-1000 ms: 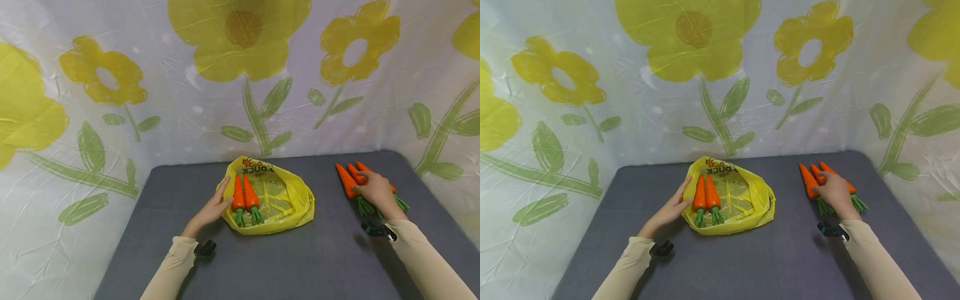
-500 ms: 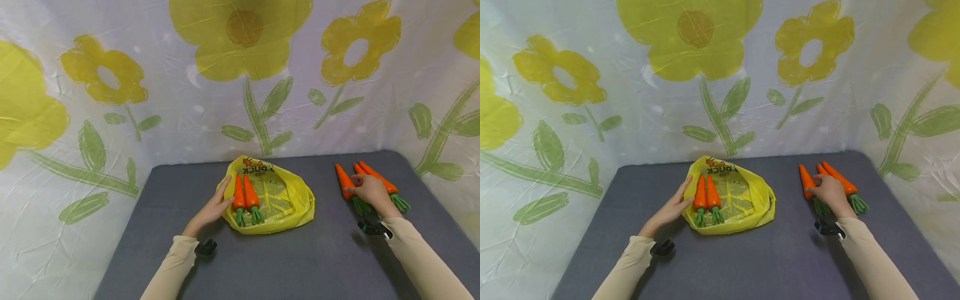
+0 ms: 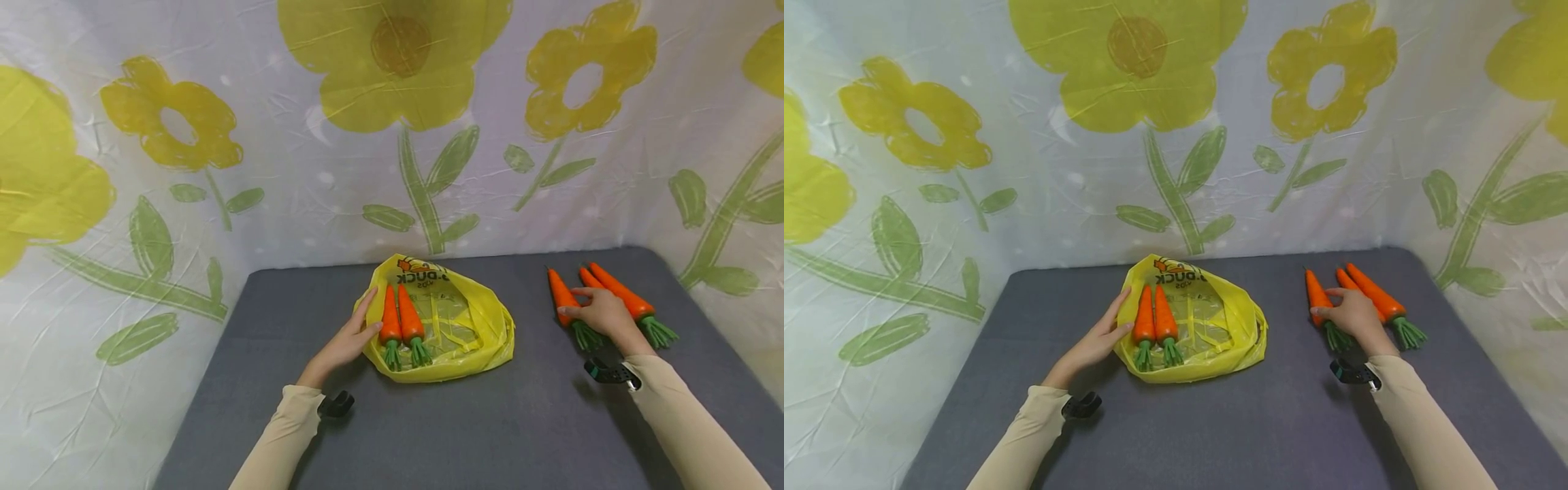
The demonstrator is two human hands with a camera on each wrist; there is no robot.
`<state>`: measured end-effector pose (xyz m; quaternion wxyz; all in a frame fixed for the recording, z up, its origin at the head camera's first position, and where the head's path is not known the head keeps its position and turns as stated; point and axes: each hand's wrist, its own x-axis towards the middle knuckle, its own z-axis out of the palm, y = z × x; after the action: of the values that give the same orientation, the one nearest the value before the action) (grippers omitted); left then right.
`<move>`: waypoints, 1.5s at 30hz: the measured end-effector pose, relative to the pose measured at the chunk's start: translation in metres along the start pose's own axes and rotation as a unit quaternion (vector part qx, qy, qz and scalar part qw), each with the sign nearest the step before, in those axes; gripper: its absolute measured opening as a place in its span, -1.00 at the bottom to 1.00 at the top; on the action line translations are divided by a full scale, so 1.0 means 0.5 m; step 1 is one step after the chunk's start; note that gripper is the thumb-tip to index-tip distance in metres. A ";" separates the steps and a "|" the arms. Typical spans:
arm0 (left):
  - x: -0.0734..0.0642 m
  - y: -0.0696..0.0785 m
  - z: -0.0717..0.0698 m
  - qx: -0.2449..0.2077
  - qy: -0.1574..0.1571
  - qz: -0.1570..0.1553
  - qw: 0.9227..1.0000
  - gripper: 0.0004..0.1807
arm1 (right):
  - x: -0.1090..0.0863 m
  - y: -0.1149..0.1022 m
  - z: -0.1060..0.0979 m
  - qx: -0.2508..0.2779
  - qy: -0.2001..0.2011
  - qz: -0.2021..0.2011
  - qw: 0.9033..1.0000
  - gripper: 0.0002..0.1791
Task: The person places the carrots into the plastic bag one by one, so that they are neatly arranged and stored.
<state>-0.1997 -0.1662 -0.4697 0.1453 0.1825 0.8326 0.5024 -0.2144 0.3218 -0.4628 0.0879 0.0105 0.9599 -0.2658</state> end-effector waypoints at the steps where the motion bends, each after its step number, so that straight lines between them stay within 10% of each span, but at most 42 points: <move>1: 0.000 -0.004 0.001 0.001 0.002 0.005 1.000 -0.22 | 0.000 0.001 0.000 0.004 -0.003 0.002 1.000 -0.12; 6: 0.010 -0.034 0.007 0.007 0.013 0.010 1.000 -0.21 | 0.005 0.008 0.003 0.016 -0.007 0.005 1.000 -0.11; 21: -0.015 0.051 -0.008 0.008 -0.019 -0.001 1.000 -0.21 | 0.001 0.016 0.012 0.040 0.010 0.009 0.999 -0.11; 45: -0.008 0.035 -0.007 -0.010 -0.011 -0.002 1.000 -0.20 | -0.022 -0.028 0.021 0.114 -0.010 0.009 0.993 -0.09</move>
<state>-0.1946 -0.1633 -0.4524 0.1571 0.1852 0.8263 0.5081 -0.2029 0.3045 -0.4625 0.0982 0.0260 0.9225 -0.3724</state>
